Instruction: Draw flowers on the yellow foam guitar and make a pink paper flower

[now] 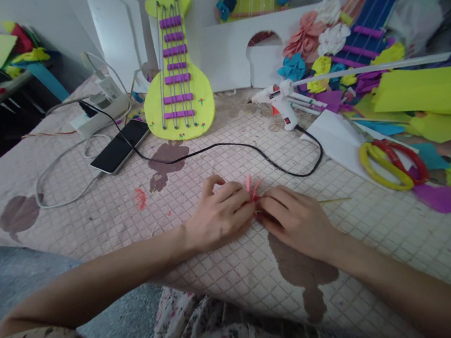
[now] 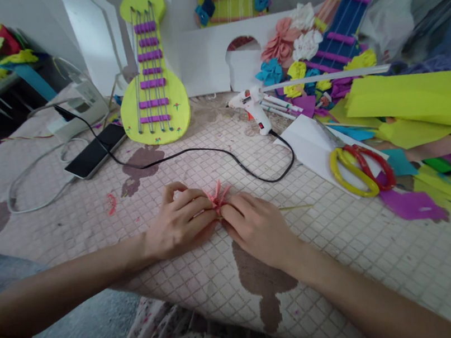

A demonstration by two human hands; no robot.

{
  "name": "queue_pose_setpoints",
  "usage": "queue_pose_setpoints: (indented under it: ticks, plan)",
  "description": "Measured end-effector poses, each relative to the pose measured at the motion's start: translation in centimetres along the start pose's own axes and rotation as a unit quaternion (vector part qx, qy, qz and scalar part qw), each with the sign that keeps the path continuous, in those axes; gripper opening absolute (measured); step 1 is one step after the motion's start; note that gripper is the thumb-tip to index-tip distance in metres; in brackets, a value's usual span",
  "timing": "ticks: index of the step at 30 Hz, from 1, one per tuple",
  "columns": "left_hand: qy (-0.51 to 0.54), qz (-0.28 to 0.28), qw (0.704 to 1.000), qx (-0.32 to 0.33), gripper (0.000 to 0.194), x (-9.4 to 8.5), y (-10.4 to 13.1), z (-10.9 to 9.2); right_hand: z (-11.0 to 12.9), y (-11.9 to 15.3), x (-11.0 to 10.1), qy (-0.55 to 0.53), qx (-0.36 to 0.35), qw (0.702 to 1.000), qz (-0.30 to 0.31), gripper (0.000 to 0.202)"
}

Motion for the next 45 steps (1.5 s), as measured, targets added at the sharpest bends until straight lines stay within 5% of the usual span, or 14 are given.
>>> queue_pose_setpoints:
  ticks: [38, 45]
  plan:
    - [0.037, 0.035, 0.997, -0.057, 0.014, -0.01, 0.06, -0.09, -0.05, 0.15, -0.09, -0.072, -0.001, 0.997, -0.027, 0.012]
    - [-0.006, 0.013, 1.000, -0.011, 0.009, 0.19, 0.36, -0.37, -0.08, 0.21, -0.18, -0.084, 0.004, 0.996, -0.023, 0.012]
Point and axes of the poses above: each hand's wrist, its own y-axis away from the middle knuckle, its own x-axis out of the palm, z = x × y, the point moved 1 cm from there along -y, towards the middle knuckle, and after that the axes turned 5 degrees about -y, right-handed, at the moved point
